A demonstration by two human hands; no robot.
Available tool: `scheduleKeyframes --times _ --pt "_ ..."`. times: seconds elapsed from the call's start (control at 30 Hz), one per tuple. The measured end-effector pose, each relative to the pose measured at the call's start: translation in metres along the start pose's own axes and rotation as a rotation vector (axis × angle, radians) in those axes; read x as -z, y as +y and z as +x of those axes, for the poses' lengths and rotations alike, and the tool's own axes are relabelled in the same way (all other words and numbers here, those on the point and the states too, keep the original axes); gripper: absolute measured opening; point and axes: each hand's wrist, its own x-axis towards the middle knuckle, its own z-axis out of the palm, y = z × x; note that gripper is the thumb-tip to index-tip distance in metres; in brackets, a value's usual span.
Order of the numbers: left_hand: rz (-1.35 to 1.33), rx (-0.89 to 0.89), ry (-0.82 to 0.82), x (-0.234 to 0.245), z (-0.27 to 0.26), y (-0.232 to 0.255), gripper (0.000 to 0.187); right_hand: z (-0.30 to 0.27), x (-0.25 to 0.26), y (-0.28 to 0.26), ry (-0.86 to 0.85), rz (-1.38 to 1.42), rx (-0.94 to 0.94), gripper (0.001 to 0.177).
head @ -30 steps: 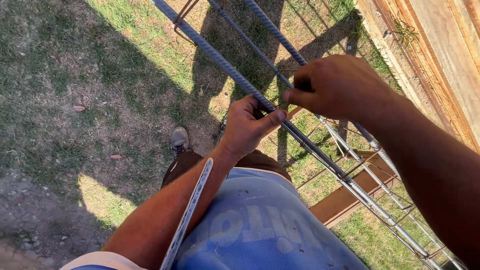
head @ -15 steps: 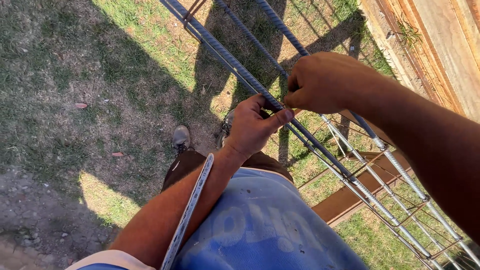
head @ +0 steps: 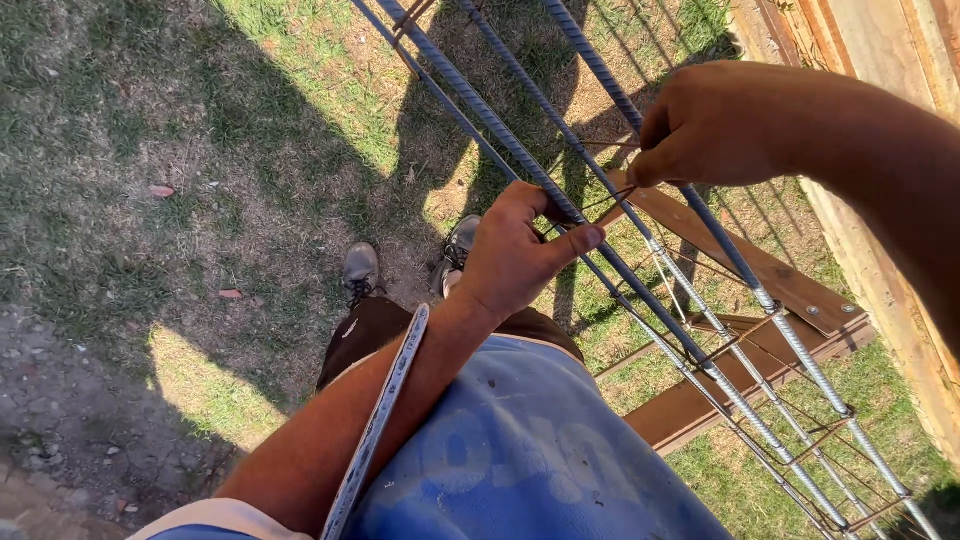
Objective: The person uses wire twisters to tie thin wire around the intersections of a rebar grid. They wrap the wire by hand and twist it tight to secure the metal bars together on a wooden support frame.
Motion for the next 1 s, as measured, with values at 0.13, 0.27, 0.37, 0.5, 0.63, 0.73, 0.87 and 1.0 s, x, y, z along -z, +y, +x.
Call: scheduleKeyframes --times 0.13,0.27,0.37,0.5,0.63,0.73,0.87,1.0 --pt "0.178 -0.08 -0.079 0.005 0.002 -0.004 0.055 -0.007 -0.018 0.013 -0.01 0.144 0.039 0.053" --pt "0.219 -0.111 -0.202 0.019 0.005 -0.002 0.05 0.0 -0.061 0.034 0.046 0.745 0.099 0.052" --pt "0.138 -0.061 -0.249 0.024 0.002 0.003 0.042 -0.008 -0.093 0.032 0.065 1.139 0.156 0.028" --pt "0.08 -0.043 -0.252 0.02 -0.001 0.0 0.034 -0.024 -0.134 0.012 0.183 1.283 0.165 0.043" --pt "0.009 0.073 -0.106 0.006 -0.002 -0.009 0.026 -0.034 -0.194 -0.029 0.391 1.699 0.229 0.032" --pt "-0.1 0.135 -0.107 0.003 0.0 -0.015 0.026 -0.034 -0.232 -0.058 0.587 1.771 0.245 0.035" --pt "-0.149 0.161 -0.134 0.007 0.003 -0.004 0.021 -0.023 -0.261 -0.084 0.74 1.699 0.27 0.036" --pt "-0.266 0.152 -0.166 0.008 0.012 -0.013 0.011 -0.011 -0.272 -0.094 0.87 1.649 0.331 0.038"
